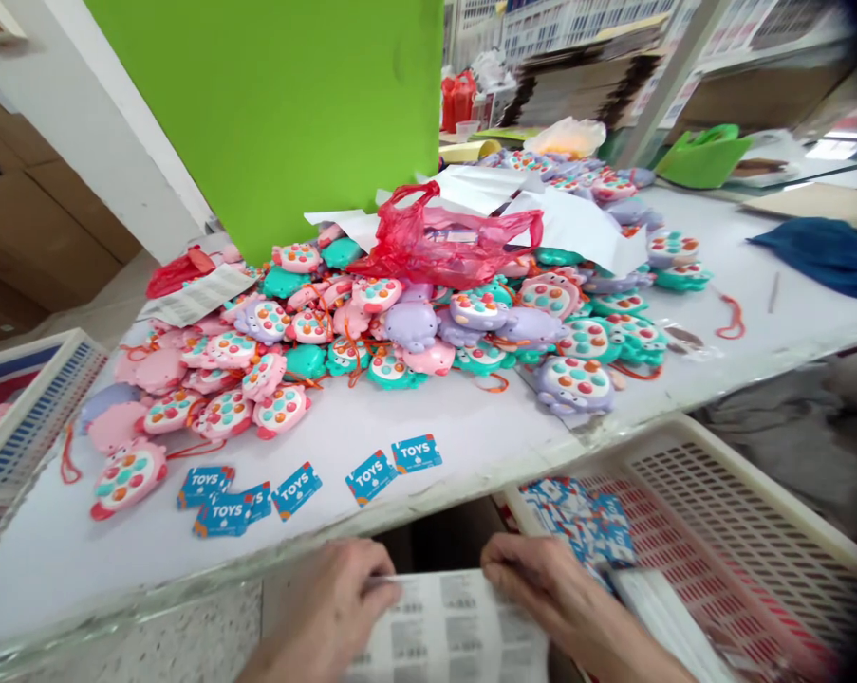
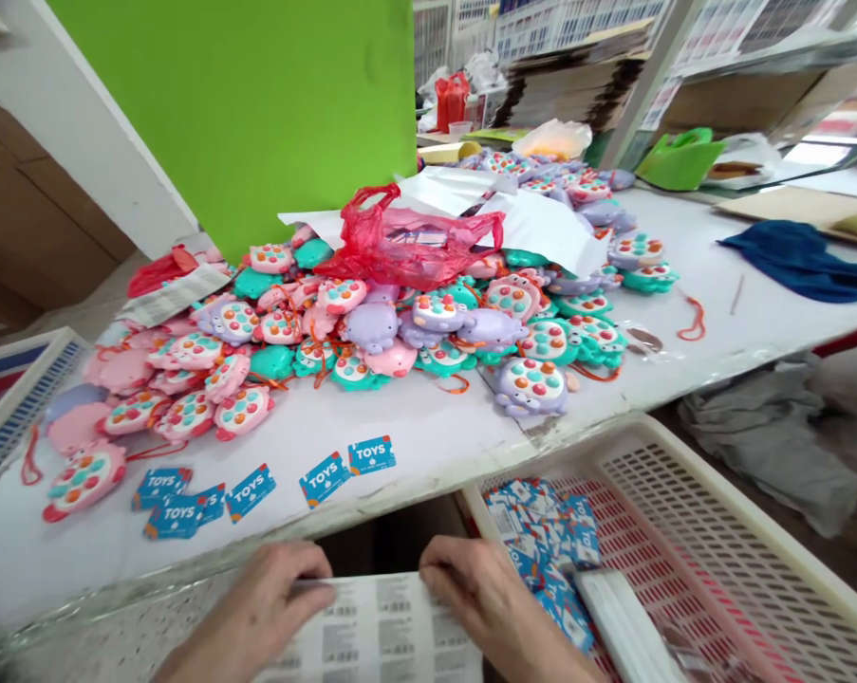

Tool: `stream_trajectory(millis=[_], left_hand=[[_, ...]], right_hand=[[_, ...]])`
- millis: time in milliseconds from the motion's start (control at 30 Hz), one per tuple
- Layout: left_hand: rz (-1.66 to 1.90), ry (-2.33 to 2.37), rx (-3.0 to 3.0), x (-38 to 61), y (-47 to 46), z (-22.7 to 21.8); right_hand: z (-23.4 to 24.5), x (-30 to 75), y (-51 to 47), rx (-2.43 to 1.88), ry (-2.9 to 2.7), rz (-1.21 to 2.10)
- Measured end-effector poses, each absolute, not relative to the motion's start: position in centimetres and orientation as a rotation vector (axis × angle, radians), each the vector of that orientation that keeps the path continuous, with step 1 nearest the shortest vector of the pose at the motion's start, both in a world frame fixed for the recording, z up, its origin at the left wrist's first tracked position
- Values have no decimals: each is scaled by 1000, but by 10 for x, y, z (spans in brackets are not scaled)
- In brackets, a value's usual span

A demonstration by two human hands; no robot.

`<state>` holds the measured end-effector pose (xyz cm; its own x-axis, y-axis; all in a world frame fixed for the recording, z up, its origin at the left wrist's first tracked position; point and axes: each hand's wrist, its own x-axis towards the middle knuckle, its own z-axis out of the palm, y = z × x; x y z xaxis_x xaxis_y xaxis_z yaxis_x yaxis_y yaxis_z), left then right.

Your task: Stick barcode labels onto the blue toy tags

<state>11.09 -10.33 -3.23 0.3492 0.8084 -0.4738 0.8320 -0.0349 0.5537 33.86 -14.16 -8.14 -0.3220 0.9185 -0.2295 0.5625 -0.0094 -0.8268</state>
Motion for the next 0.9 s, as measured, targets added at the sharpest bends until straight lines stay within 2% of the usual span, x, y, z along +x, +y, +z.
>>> stream_trajectory(millis=[167, 333, 467, 533, 600, 733, 900], left_hand=[[291, 1475, 1469, 69, -103, -36], [584, 1541, 1155, 69, -115, -52], [619, 1528, 1165, 78, -124, -49], [608, 1519, 1194, 82, -128, -46], [625, 1540, 1219, 84, -130, -43], [610, 1517, 1251, 85, -132, -40], [637, 1468, 1251, 88, -133, -35]], right_hand=[[-101, 351, -145, -1561, -1763, 1319], [-126, 357, -154, -1622, -1626, 1281], [-121, 363, -154, -1705, -1869, 825], [-105, 351, -147, -1558, -2004, 572], [-85, 328, -139, -1348, -2094, 488], [-61, 274, -125, -1162, -2047, 830], [-64, 258, -122, -1182, -1928, 1166]])
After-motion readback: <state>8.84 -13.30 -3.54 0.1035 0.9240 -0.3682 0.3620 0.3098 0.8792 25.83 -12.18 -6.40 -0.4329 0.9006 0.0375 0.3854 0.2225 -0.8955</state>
